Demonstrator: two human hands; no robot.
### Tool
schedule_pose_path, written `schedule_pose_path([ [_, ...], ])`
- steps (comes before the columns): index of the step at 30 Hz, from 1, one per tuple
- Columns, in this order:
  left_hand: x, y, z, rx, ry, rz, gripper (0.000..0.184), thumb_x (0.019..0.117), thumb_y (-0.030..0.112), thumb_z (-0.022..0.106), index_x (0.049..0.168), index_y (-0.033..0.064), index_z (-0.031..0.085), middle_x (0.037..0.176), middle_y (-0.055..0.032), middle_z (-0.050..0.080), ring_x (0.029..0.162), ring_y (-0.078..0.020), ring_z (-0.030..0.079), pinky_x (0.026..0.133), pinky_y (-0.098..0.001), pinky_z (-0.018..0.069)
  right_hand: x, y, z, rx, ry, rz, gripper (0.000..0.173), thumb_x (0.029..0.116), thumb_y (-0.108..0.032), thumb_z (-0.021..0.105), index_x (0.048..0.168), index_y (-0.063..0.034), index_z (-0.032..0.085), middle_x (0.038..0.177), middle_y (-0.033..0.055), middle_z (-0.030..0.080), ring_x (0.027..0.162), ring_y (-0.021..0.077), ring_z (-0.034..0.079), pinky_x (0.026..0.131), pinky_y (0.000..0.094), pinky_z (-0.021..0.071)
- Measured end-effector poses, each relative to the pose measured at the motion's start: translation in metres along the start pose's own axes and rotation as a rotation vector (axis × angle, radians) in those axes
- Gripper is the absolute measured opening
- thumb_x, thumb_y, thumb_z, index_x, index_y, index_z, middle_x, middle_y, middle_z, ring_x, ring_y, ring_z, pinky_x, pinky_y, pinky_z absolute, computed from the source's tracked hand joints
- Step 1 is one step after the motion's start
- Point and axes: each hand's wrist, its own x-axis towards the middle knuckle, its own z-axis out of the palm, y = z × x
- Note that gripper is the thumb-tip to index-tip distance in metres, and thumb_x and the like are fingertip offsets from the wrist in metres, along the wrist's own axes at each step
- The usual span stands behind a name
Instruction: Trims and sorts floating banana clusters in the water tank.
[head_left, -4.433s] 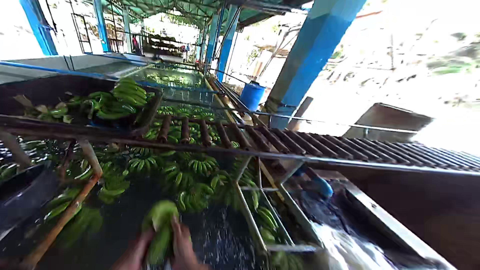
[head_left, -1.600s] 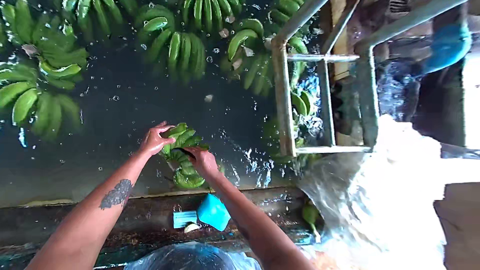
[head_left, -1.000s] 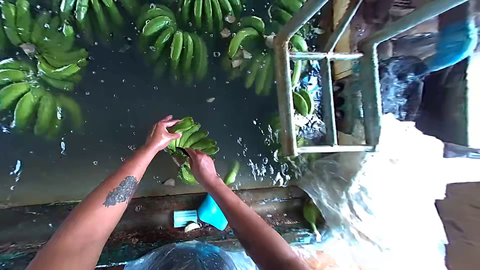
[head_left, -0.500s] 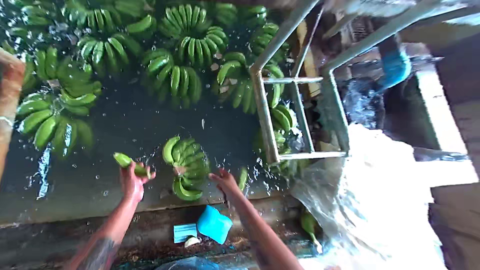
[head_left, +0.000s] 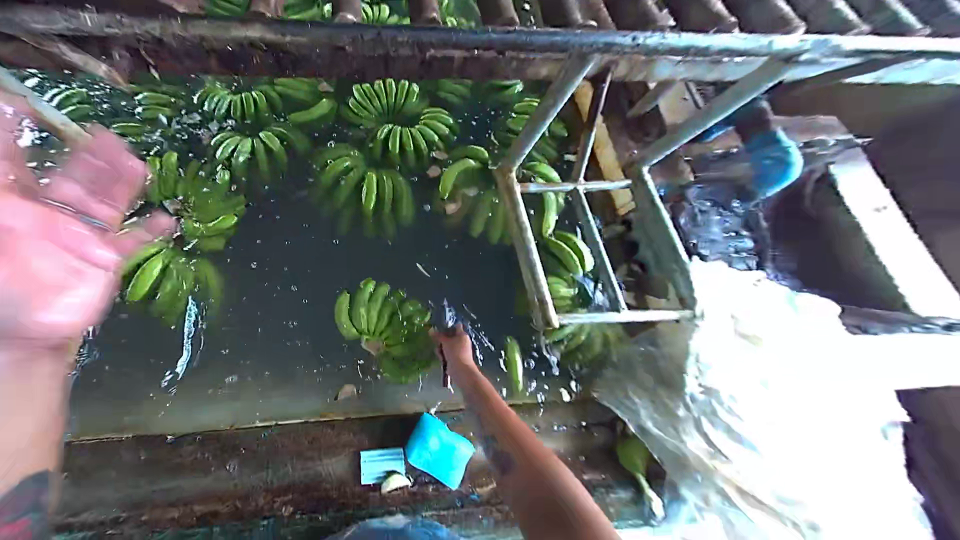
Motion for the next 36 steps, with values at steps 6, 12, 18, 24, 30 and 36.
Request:
schedule_pose_path([
  [6, -0.081, -0.267, 0.113, -0.170, 0.336, -1.097, 0.068, 0.1052, 0.052, 0.048, 0.161, 0.0230, 0.023, 0.161, -0.0180, 0.032, 0.141, -0.0434, 0.041, 0.101, -0.0701, 0.0435, -0.019, -0.012, -0.041, -0.100, 0.059, -0.116, 0.034, 0.1009, -0.017, 0.066, 0.125, 0.0055, 0.057, 0.095, 0.0128, 0.064, 0.065, 0.0139, 0.059, 0.061, 0.0310, 0.0536],
  [12, -0.085, -0.338, 0.171, -0.509, 0.381, -1.084, 0.058, 0.1080, 0.052, 0.034, 0.149, 0.0116, 0.041, 0.132, -0.0183, 0.060, 0.111, -0.0319, 0.064, 0.087, -0.0509, 0.0571, -0.041, 0.002, -0.049, -0.180, 0.003, -0.083, 0.030, 0.1098, -0.017, 0.047, 0.121, 0.0046, 0.065, 0.083, 0.0052, 0.068, 0.063, 0.0080, 0.059, 0.060, 0.0252, 0.0509],
  [18, -0.094, -0.324, 0.164, -0.597, 0.168, -1.023, 0.037, 0.1091, 0.020, 0.032, 0.142, 0.0051, 0.040, 0.128, -0.0175, 0.062, 0.111, -0.0288, 0.066, 0.093, -0.0461, 0.0572, -0.027, -0.003, -0.019, -0.445, 0.074, -0.102, 0.031, 0.1090, -0.022, 0.048, 0.116, 0.0017, 0.067, 0.085, 0.0109, 0.070, 0.077, 0.0216, 0.068, 0.078, 0.0440, 0.0565],
  [24, -0.113, -0.294, 0.196, -0.547, 0.274, -0.994, 0.036, 0.1040, 0.002, 0.037, 0.140, 0.0013, 0.037, 0.120, -0.0179, 0.062, 0.102, -0.0270, 0.068, 0.088, -0.0439, 0.0592, -0.027, -0.026, -0.010, -0.715, 0.071, -0.089, 0.034, 0.1103, -0.028, 0.046, 0.121, -0.0013, 0.065, 0.097, 0.0195, 0.072, 0.094, 0.0372, 0.070, 0.087, 0.0581, 0.0539],
  [30, -0.113, -0.281, 0.228, -0.535, 0.417, -0.948, 0.048, 0.1033, -0.001, 0.043, 0.149, 0.0050, 0.027, 0.124, -0.0201, 0.057, 0.102, -0.0282, 0.066, 0.085, -0.0443, 0.0592, -0.014, -0.042, -0.005, -0.821, 0.106, -0.108, 0.035, 0.1105, -0.028, 0.045, 0.125, -0.0023, 0.063, 0.102, 0.0246, 0.071, 0.100, 0.0446, 0.069, 0.086, 0.0638, 0.0523],
  [36, -0.119, -0.307, 0.239, -0.387, 0.461, -0.751, 0.072, 0.0994, -0.003, 0.052, 0.158, 0.0074, 0.011, 0.140, -0.0238, 0.046, 0.111, -0.0287, 0.063, 0.088, -0.0443, 0.0592, -0.038, -0.026, 0.000, -0.442, -0.196, 0.029, 0.035, 0.1121, -0.021, 0.038, 0.123, 0.0046, 0.059, 0.087, 0.0126, 0.062, 0.068, 0.0192, 0.059, 0.062, 0.0356, 0.0524],
])
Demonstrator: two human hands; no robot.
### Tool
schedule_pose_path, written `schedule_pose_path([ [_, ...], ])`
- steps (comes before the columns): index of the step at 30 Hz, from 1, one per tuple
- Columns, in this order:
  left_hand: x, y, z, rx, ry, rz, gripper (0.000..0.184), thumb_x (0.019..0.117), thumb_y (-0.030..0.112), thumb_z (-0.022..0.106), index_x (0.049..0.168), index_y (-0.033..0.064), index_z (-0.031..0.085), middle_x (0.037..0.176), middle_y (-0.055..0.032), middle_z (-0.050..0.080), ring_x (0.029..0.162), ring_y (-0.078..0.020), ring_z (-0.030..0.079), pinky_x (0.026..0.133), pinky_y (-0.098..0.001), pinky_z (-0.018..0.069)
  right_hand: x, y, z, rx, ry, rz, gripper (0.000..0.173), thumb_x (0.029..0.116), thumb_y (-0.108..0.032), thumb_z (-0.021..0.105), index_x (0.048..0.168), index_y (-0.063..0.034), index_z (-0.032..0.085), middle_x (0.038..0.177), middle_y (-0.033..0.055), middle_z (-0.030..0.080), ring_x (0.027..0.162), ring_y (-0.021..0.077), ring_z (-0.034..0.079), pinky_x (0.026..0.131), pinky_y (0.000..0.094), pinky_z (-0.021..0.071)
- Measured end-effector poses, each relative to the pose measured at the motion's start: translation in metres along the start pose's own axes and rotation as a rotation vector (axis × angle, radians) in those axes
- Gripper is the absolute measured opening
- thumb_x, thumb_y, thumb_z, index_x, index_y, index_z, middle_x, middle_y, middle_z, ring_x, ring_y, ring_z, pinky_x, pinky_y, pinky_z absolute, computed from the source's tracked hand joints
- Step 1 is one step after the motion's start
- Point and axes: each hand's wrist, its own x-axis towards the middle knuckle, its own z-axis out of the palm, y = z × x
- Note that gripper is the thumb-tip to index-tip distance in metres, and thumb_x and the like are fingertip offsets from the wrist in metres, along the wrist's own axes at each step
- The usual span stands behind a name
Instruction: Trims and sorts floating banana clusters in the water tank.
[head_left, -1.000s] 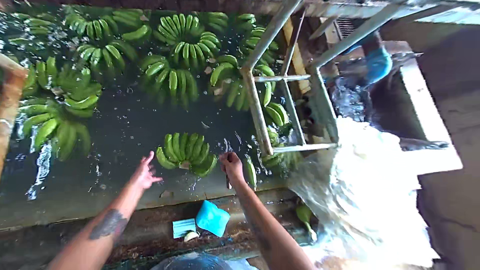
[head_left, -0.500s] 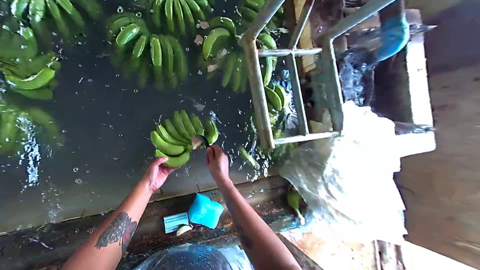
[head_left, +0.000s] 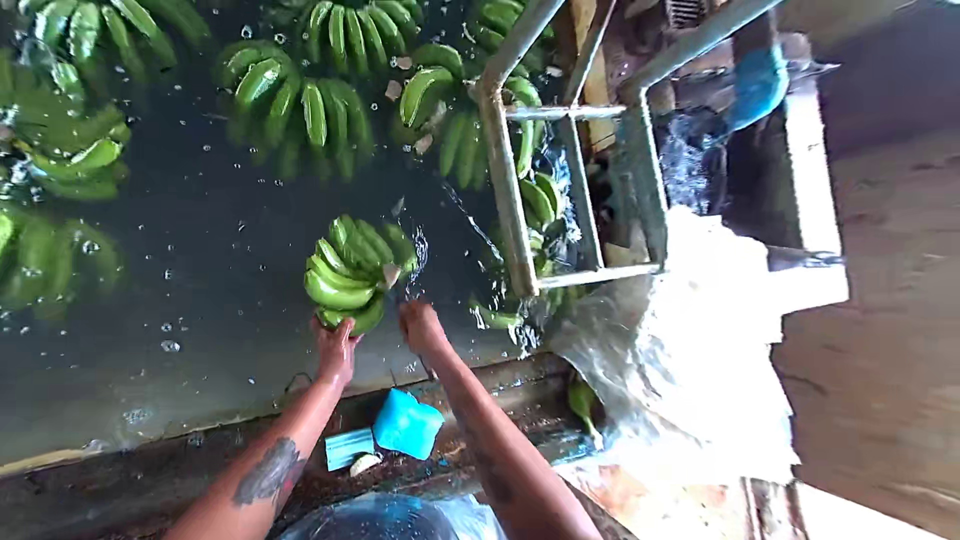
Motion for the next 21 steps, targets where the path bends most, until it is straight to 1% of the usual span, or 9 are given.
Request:
schedule_pose_path([
  [1, 0.002, 0.004, -0.002, -0.006, -0.023, -0.006, 0.073, 0.0991, -0.002, 0.051, 0.158, 0.0076, 0.009, 0.140, -0.0229, 0.046, 0.111, -0.0275, 0.064, 0.088, -0.0433, 0.0593, -0.012, -0.002, -0.002, 0.136, -0.059, -0.018, 0.033, 0.1122, -0.020, 0.038, 0.118, 0.0055, 0.059, 0.077, 0.0056, 0.057, 0.057, 0.0105, 0.052, 0.053, 0.0269, 0.0470],
  [2, 0.000, 0.008, -0.002, -0.024, -0.029, -0.034, 0.070, 0.1001, -0.002, 0.049, 0.157, 0.0079, 0.010, 0.138, -0.0217, 0.047, 0.110, -0.0268, 0.064, 0.088, -0.0427, 0.0593, -0.019, -0.004, -0.002, 0.230, -0.045, -0.042, 0.032, 0.1121, -0.019, 0.038, 0.113, 0.0059, 0.058, 0.071, 0.0019, 0.054, 0.052, 0.0062, 0.049, 0.049, 0.0230, 0.0452],
  [3, -0.005, 0.010, -0.004, -0.054, -0.018, -0.084, 0.065, 0.1019, -0.002, 0.046, 0.157, 0.0089, 0.013, 0.136, -0.0211, 0.049, 0.110, -0.0272, 0.064, 0.088, -0.0434, 0.0588, -0.020, -0.003, -0.001, 0.248, 0.042, -0.070, 0.031, 0.1117, -0.018, 0.040, 0.110, 0.0063, 0.059, 0.070, 0.0020, 0.055, 0.052, 0.0062, 0.050, 0.051, 0.0237, 0.0468],
  [5, -0.006, 0.019, -0.002, -0.135, 0.005, -0.176, 0.056, 0.1043, 0.000, 0.042, 0.155, 0.0093, 0.020, 0.135, -0.0211, 0.051, 0.111, -0.0298, 0.064, 0.089, -0.0460, 0.0579, 0.001, 0.000, -0.009, 0.068, 0.249, -0.134, 0.033, 0.1114, -0.020, 0.042, 0.117, 0.0051, 0.061, 0.079, 0.0116, 0.064, 0.066, 0.0203, 0.061, 0.066, 0.0402, 0.0550],
  [6, -0.006, 0.026, 0.000, -0.162, 0.014, -0.214, 0.049, 0.1053, 0.002, 0.040, 0.152, 0.0067, 0.025, 0.133, -0.0215, 0.052, 0.111, -0.0304, 0.063, 0.090, -0.0462, 0.0574, 0.011, -0.002, -0.015, -0.040, 0.299, -0.138, 0.034, 0.1115, -0.022, 0.042, 0.121, 0.0041, 0.061, 0.085, 0.0166, 0.067, 0.077, 0.0293, 0.066, 0.076, 0.0501, 0.0558],
  [8, -0.009, 0.037, 0.000, -0.192, 0.017, -0.278, 0.039, 0.1068, 0.007, 0.036, 0.145, 0.0025, 0.034, 0.131, -0.0213, 0.055, 0.111, -0.0308, 0.063, 0.090, -0.0454, 0.0572, 0.018, -0.006, -0.020, -0.222, 0.312, -0.126, 0.036, 0.1113, -0.025, 0.042, 0.126, 0.0019, 0.061, 0.095, 0.0220, 0.070, 0.092, 0.0401, 0.069, 0.085, 0.0604, 0.0541],
  [13, -0.017, 0.046, 0.000, -0.252, 0.031, -0.358, 0.034, 0.1072, 0.009, 0.035, 0.139, 0.0010, 0.040, 0.129, -0.0218, 0.056, 0.110, -0.0318, 0.065, 0.090, -0.0445, 0.0578, 0.017, -0.020, -0.011, -0.425, 0.286, -0.140, 0.034, 0.1110, -0.028, 0.044, 0.126, -0.0026, 0.061, 0.098, 0.0247, 0.071, 0.096, 0.0453, 0.071, 0.084, 0.0632, 0.0539],
  [18, -0.018, 0.044, 0.009, -0.284, 0.046, -0.373, 0.034, 0.1070, 0.009, 0.036, 0.140, 0.0025, 0.039, 0.132, -0.0210, 0.055, 0.113, -0.0317, 0.063, 0.092, -0.0442, 0.0570, 0.026, -0.023, -0.002, -0.397, 0.357, -0.166, 0.036, 0.1117, -0.028, 0.042, 0.126, -0.0011, 0.060, 0.097, 0.0267, 0.071, 0.094, 0.0479, 0.070, 0.078, 0.0646, 0.0543],
  [21, -0.013, 0.040, 0.011, -0.258, 0.054, -0.379, 0.035, 0.1060, 0.009, 0.037, 0.141, 0.0021, 0.040, 0.131, -0.0209, 0.055, 0.112, -0.0308, 0.063, 0.091, -0.0433, 0.0572, 0.027, -0.020, 0.002, -0.312, 0.317, -0.077, 0.036, 0.1117, -0.028, 0.041, 0.129, -0.0015, 0.059, 0.103, 0.0266, 0.070, 0.099, 0.0463, 0.069, 0.084, 0.0643, 0.0540],
])
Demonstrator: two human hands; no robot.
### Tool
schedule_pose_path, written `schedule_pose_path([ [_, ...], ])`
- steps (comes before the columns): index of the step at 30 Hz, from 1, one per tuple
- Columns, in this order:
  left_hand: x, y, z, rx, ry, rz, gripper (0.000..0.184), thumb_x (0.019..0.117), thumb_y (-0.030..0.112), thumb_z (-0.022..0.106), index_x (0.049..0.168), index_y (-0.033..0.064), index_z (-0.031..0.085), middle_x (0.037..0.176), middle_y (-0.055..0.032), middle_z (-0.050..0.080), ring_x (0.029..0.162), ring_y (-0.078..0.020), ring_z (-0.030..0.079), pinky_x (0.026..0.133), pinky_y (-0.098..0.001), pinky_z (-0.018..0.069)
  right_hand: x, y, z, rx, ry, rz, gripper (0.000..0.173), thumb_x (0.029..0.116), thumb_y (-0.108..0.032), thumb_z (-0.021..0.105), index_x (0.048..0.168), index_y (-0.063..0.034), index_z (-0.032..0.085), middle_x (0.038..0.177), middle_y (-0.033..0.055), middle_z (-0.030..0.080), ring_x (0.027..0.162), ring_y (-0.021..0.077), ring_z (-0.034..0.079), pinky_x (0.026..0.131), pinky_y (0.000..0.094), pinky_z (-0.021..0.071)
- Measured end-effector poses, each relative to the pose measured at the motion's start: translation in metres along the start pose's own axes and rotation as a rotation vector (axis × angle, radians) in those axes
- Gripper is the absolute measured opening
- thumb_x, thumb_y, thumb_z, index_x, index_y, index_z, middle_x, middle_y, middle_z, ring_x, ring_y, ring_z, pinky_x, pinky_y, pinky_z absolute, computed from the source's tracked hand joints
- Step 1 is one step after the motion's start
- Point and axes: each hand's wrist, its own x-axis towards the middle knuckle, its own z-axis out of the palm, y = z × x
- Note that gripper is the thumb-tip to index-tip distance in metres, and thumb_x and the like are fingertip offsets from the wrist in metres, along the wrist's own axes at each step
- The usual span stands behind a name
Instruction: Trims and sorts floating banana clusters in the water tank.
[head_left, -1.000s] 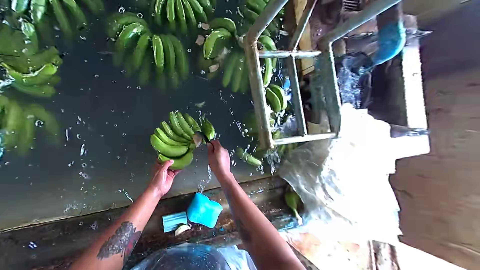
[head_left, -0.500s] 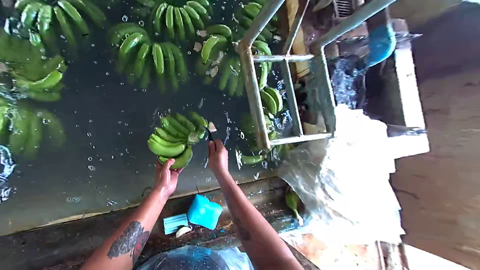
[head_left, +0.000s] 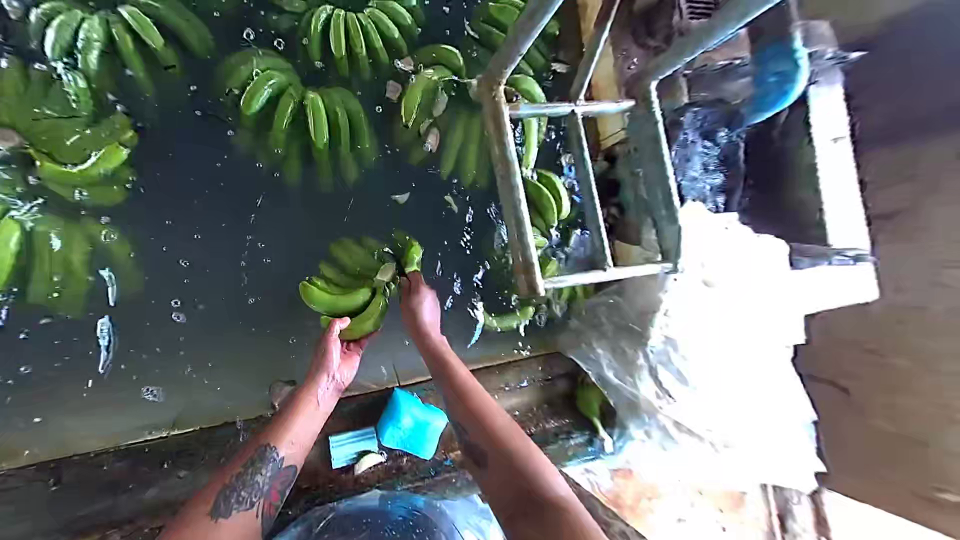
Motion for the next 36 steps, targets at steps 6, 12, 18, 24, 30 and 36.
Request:
schedule_pose_path([
  [6, -0.006, 0.000, 0.002, 0.012, -0.030, 0.009, 0.032, 0.1059, 0.008, 0.036, 0.137, 0.0005, 0.041, 0.127, -0.0214, 0.057, 0.109, -0.0313, 0.065, 0.090, -0.0441, 0.0578, 0.003, 0.002, -0.017, -0.040, 0.014, -0.034, 0.035, 0.1117, -0.029, 0.042, 0.127, -0.0026, 0.060, 0.095, 0.0270, 0.070, 0.093, 0.0480, 0.070, 0.079, 0.0652, 0.0534],
  [12, -0.006, 0.005, 0.009, 0.009, -0.036, 0.025, 0.035, 0.1066, 0.008, 0.035, 0.140, 0.0019, 0.039, 0.131, -0.0207, 0.055, 0.113, -0.0304, 0.064, 0.092, -0.0433, 0.0571, -0.006, -0.005, -0.008, 0.085, -0.080, 0.000, 0.034, 0.1118, -0.025, 0.042, 0.126, 0.0013, 0.059, 0.100, 0.0253, 0.069, 0.098, 0.0421, 0.069, 0.088, 0.0596, 0.0539],
  [18, 0.013, 0.002, -0.004, 0.119, -0.086, 0.144, 0.038, 0.1052, 0.005, 0.039, 0.143, 0.0017, 0.037, 0.125, -0.0199, 0.058, 0.107, -0.0287, 0.065, 0.089, -0.0439, 0.0577, -0.010, 0.012, -0.007, 0.403, -0.304, -0.012, 0.031, 0.1131, -0.024, 0.037, 0.119, -0.0005, 0.056, 0.075, 0.0082, 0.056, 0.059, 0.0177, 0.055, 0.054, 0.0333, 0.0498],
  [24, 0.051, 0.054, -0.082, 0.528, -0.220, 0.069, 0.036, 0.1012, 0.002, 0.043, 0.137, 0.0017, 0.041, 0.113, -0.0117, 0.065, 0.097, -0.0197, 0.068, 0.086, -0.0392, 0.0587, -0.097, 0.088, -0.032, 0.094, -0.646, -0.157, 0.046, 0.0970, -0.032, 0.070, 0.132, -0.0039, 0.059, 0.106, 0.0131, 0.069, 0.080, 0.0240, 0.066, 0.072, 0.0442, 0.0568],
  [30, 0.062, 0.076, -0.097, 0.451, -0.023, 0.275, 0.044, 0.1088, 0.028, 0.045, 0.150, 0.0125, 0.040, 0.134, -0.0138, 0.059, 0.114, -0.0228, 0.063, 0.093, -0.0419, 0.0549, -0.126, 0.114, 0.000, -0.239, -0.579, -0.221, 0.053, 0.0843, -0.012, 0.078, 0.135, -0.0073, 0.063, 0.130, 0.0197, 0.067, 0.113, 0.0405, 0.067, 0.093, 0.0646, 0.0532],
  [36, 0.066, 0.053, -0.075, 0.321, 0.122, 0.306, 0.055, 0.1042, 0.023, 0.058, 0.153, 0.0156, 0.035, 0.131, -0.0164, 0.060, 0.105, -0.0279, 0.066, 0.081, -0.0465, 0.0586, -0.041, 0.001, -0.004, -0.013, -0.268, -0.310, 0.047, 0.0878, -0.017, 0.078, 0.130, -0.0027, 0.064, 0.130, 0.0210, 0.064, 0.110, 0.0381, 0.068, 0.093, 0.0593, 0.0553],
])
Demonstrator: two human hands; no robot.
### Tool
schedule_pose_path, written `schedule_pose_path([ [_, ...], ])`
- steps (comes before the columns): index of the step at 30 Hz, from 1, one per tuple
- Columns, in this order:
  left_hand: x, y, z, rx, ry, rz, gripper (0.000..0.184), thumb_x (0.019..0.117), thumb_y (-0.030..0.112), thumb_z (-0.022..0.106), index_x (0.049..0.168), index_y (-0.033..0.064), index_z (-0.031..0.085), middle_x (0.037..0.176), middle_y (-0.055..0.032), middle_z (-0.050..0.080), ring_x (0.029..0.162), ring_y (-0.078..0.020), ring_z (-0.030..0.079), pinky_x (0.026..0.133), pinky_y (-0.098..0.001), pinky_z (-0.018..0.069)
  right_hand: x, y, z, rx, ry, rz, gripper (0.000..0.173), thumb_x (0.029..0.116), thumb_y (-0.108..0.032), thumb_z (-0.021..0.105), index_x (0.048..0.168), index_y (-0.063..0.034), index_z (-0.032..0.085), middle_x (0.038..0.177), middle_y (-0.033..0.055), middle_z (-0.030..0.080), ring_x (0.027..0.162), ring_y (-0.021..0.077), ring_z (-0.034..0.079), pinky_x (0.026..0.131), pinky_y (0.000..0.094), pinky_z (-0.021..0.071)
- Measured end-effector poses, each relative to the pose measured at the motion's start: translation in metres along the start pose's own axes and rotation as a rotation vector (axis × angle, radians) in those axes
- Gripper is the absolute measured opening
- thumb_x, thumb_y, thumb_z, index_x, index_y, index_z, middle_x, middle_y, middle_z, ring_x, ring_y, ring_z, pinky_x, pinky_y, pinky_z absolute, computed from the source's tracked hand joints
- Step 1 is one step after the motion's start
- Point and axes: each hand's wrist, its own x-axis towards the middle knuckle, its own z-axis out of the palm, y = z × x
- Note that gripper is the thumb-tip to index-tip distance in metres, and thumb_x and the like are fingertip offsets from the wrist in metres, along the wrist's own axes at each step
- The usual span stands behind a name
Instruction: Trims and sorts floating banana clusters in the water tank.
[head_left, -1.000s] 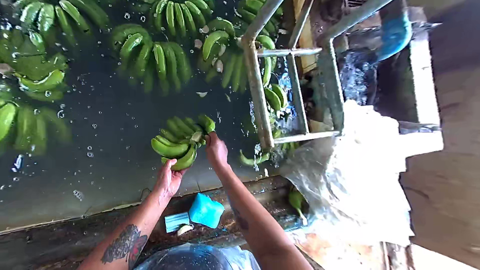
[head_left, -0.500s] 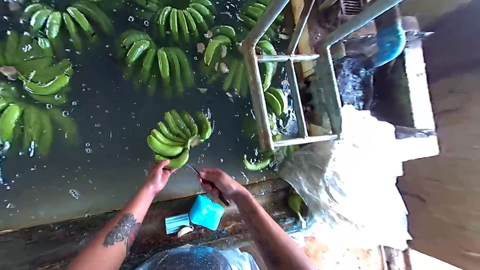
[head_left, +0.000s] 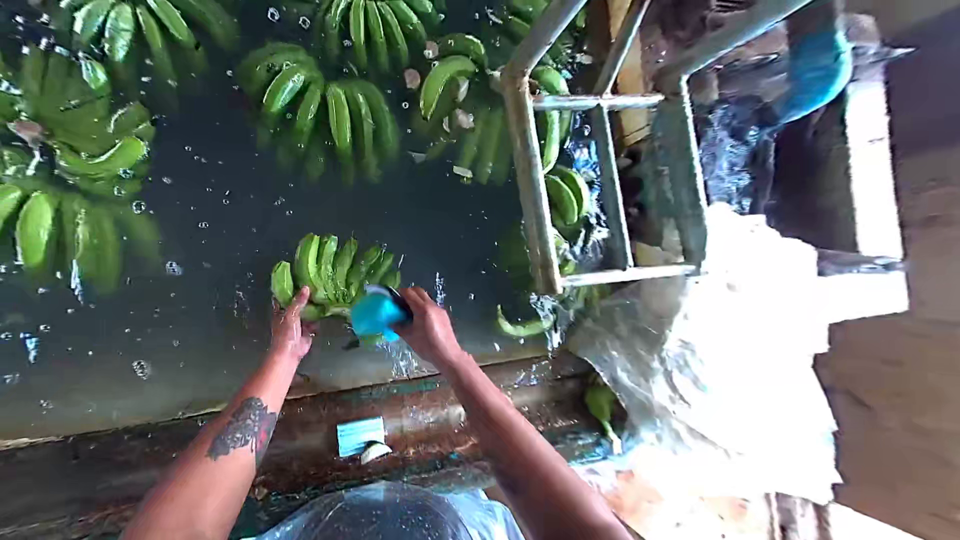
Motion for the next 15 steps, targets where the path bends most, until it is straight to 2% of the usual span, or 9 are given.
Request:
schedule_pose_path([
  [3, -0.005, 0.005, -0.002, 0.041, -0.065, 0.046, 0.054, 0.1027, 0.013, 0.059, 0.151, 0.0116, 0.036, 0.126, -0.0164, 0.062, 0.102, -0.0254, 0.067, 0.081, -0.0441, 0.0597, 0.051, -0.014, 0.028, -0.041, -0.017, -0.022, 0.053, 0.0886, -0.024, 0.081, 0.134, -0.0056, 0.059, 0.115, 0.0225, 0.071, 0.101, 0.0433, 0.070, 0.086, 0.0655, 0.0549],
  [5, -0.011, 0.014, -0.005, 0.085, -0.077, 0.028, 0.062, 0.1010, 0.011, 0.062, 0.155, 0.0101, 0.031, 0.133, -0.0176, 0.059, 0.108, -0.0252, 0.066, 0.086, -0.0430, 0.0589, 0.079, -0.003, 0.028, -0.138, 0.073, -0.080, 0.049, 0.0878, -0.017, 0.078, 0.133, -0.0074, 0.060, 0.112, 0.0243, 0.071, 0.096, 0.0475, 0.070, 0.077, 0.0688, 0.0548],
  [7, -0.017, 0.019, -0.008, 0.112, -0.061, 0.033, 0.061, 0.1001, 0.009, 0.062, 0.153, 0.0091, 0.032, 0.129, -0.0186, 0.060, 0.103, -0.0267, 0.068, 0.081, -0.0437, 0.0604, 0.092, 0.004, 0.021, -0.143, 0.198, -0.038, 0.048, 0.0901, -0.014, 0.075, 0.135, -0.0056, 0.059, 0.115, 0.0264, 0.069, 0.097, 0.0501, 0.069, 0.076, 0.0702, 0.0542],
  [8, -0.018, 0.019, -0.009, 0.116, -0.034, 0.034, 0.058, 0.0997, 0.010, 0.063, 0.151, 0.0086, 0.036, 0.126, -0.0186, 0.061, 0.100, -0.0273, 0.068, 0.079, -0.0443, 0.0607, 0.090, 0.002, 0.025, -0.094, 0.230, 0.009, 0.050, 0.0902, -0.014, 0.075, 0.135, -0.0034, 0.057, 0.112, 0.0275, 0.070, 0.097, 0.0509, 0.069, 0.076, 0.0706, 0.0535],
  [10, -0.013, 0.019, -0.004, 0.119, 0.043, 0.045, 0.055, 0.0978, 0.011, 0.067, 0.147, 0.0063, 0.042, 0.123, -0.0189, 0.063, 0.098, -0.0270, 0.068, 0.077, -0.0439, 0.0603, 0.073, -0.010, 0.039, 0.012, 0.126, 0.092, 0.053, 0.0884, -0.016, 0.077, 0.136, -0.0038, 0.055, 0.103, 0.0268, 0.070, 0.095, 0.0487, 0.069, 0.078, 0.0689, 0.0545],
  [11, -0.009, 0.018, -0.001, 0.115, 0.068, 0.049, 0.055, 0.0975, 0.012, 0.068, 0.146, 0.0051, 0.042, 0.125, -0.0193, 0.062, 0.102, -0.0269, 0.067, 0.081, -0.0442, 0.0596, 0.062, -0.014, 0.046, 0.016, 0.022, 0.118, 0.055, 0.0871, -0.019, 0.078, 0.135, -0.0053, 0.057, 0.103, 0.0250, 0.071, 0.098, 0.0462, 0.070, 0.082, 0.0673, 0.0548],
  [13, -0.005, 0.015, -0.002, 0.088, 0.103, 0.032, 0.056, 0.0977, 0.015, 0.068, 0.147, 0.0050, 0.042, 0.131, -0.0180, 0.060, 0.112, -0.0254, 0.064, 0.091, -0.0446, 0.0564, 0.043, -0.008, 0.051, -0.088, -0.166, 0.127, 0.053, 0.0893, -0.024, 0.075, 0.138, -0.0099, 0.059, 0.112, 0.0223, 0.072, 0.107, 0.0434, 0.069, 0.090, 0.0656, 0.0526],
  [15, -0.008, 0.012, -0.010, 0.044, 0.109, -0.019, 0.054, 0.1001, 0.021, 0.065, 0.147, 0.0063, 0.044, 0.134, -0.0166, 0.059, 0.115, -0.0256, 0.063, 0.094, -0.0456, 0.0559, 0.039, 0.020, 0.034, -0.236, -0.170, 0.144, 0.052, 0.0951, -0.024, 0.070, 0.144, -0.0107, 0.057, 0.124, 0.0265, 0.068, 0.115, 0.0485, 0.064, 0.096, 0.0689, 0.0490],
])
